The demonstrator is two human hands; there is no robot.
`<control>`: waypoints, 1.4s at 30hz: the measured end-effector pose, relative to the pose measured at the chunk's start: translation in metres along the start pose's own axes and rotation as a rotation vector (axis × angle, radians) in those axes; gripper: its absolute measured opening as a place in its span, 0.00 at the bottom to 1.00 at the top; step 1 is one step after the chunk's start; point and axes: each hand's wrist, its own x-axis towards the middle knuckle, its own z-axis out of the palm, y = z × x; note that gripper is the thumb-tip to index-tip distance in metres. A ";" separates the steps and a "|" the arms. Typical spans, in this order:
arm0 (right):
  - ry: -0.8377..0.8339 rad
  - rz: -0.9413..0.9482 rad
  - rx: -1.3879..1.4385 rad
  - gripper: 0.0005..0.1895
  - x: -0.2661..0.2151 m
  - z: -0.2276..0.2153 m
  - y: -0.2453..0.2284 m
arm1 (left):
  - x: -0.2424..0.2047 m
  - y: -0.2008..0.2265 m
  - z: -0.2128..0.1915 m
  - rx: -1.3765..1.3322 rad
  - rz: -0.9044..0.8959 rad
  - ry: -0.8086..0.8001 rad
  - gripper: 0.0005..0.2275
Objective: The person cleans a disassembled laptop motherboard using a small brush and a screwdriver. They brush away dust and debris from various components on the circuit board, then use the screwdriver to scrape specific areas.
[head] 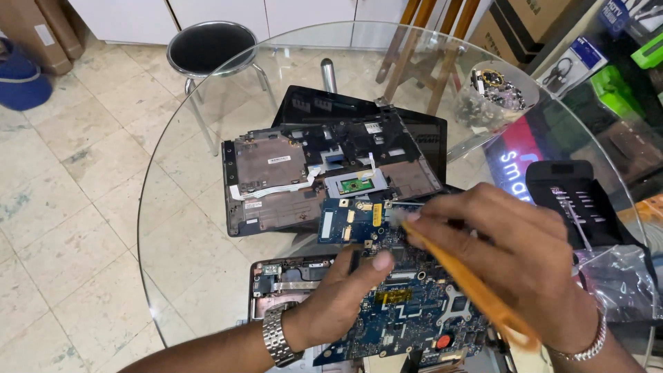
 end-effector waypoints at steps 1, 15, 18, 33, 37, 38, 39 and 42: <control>0.001 0.001 -0.002 0.11 -0.002 0.000 -0.003 | 0.006 -0.007 0.002 0.002 0.001 -0.001 0.59; 0.045 0.051 0.152 0.03 -0.040 -0.024 -0.007 | -0.004 0.033 0.036 -0.094 0.011 0.115 0.26; 0.049 0.117 0.121 0.04 -0.058 -0.033 -0.011 | -0.001 0.038 0.046 -0.093 -0.025 0.121 0.26; 0.159 0.175 -0.043 0.05 -0.062 0.008 0.029 | 0.014 0.037 0.002 -0.147 -0.148 0.256 0.28; 0.126 0.145 0.038 0.06 -0.054 0.012 0.022 | 0.019 0.035 -0.006 0.034 -0.302 0.256 0.57; 0.077 0.165 0.078 0.07 -0.051 0.011 0.016 | 0.021 0.033 -0.005 -0.034 -0.252 0.223 0.54; 0.027 0.184 0.117 0.09 -0.049 0.010 0.011 | 0.023 0.030 -0.005 -0.102 -0.201 0.189 0.52; 0.138 0.316 -0.119 0.05 -0.055 0.003 0.027 | 0.024 0.028 -0.007 -0.073 -0.141 0.188 0.43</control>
